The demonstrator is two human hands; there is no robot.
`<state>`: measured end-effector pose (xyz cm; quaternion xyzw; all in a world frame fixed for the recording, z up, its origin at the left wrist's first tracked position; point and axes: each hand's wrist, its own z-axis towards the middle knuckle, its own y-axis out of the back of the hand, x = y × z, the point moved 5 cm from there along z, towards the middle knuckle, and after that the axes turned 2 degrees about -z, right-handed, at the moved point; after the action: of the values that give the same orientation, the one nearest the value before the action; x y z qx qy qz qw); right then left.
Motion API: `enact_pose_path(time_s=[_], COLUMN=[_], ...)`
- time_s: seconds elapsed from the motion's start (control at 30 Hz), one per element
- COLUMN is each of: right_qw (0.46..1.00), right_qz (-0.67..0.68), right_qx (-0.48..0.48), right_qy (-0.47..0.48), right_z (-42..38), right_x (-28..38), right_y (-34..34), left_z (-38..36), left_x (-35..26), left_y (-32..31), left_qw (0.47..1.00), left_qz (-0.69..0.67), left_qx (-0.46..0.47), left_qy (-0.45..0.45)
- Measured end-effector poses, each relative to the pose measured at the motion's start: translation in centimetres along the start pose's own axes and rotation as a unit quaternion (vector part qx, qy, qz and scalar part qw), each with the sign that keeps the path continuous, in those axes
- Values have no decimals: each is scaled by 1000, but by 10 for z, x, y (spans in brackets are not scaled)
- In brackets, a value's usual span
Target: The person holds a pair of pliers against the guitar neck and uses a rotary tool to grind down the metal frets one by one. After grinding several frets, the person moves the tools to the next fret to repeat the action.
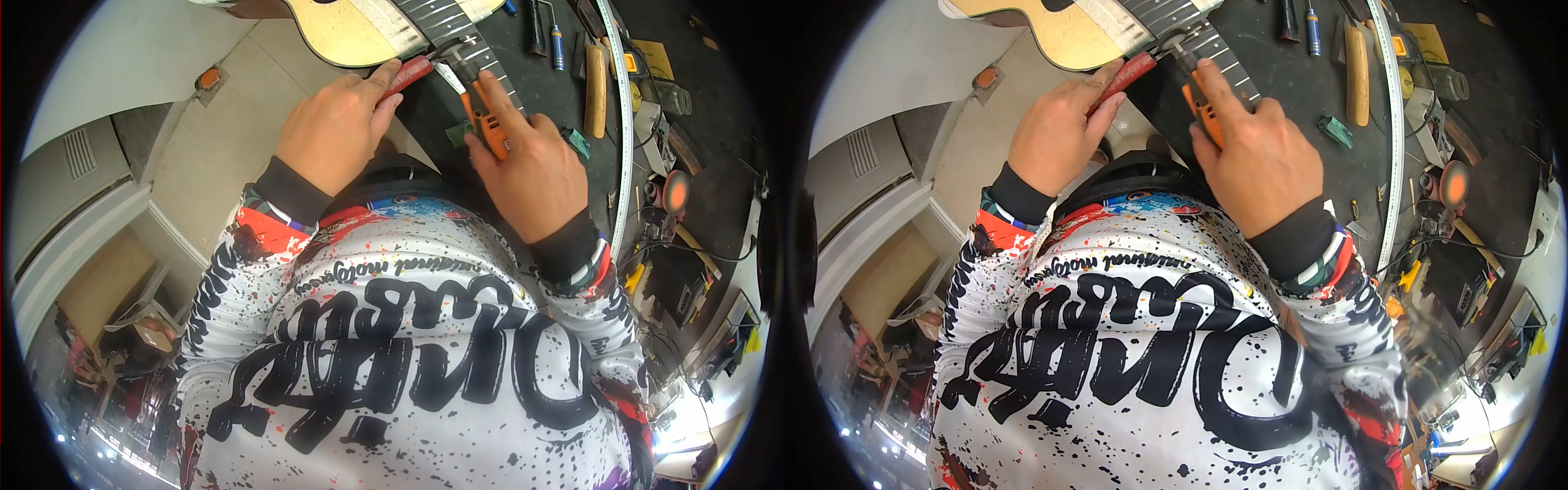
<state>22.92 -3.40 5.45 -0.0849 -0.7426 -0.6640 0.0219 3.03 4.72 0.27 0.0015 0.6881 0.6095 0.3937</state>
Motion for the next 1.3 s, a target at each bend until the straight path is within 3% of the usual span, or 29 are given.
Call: enact_pose_path(time_s=[0.13,0.23,0.5,1.3], right_qw=[1000,999,1000,1000], right_qz=[12,9,10,13], right_qx=[-3,-5,5,0], right_qy=[13,-38,4,-14], right_z=[-1,0,-3,-3], right_x=[0,-3,2,3], right_y=[-1,-2,-1,-3], left_z=[0,0,1,-1], left_x=[1,1,0,3], left_y=[-2,-2,-1,-3], left_qw=[1000,1000,1000,1000], left_qz=[-6,-3,-7,-12], left_qx=[-10,5,5,-6], left_qy=[-7,3,3,2])
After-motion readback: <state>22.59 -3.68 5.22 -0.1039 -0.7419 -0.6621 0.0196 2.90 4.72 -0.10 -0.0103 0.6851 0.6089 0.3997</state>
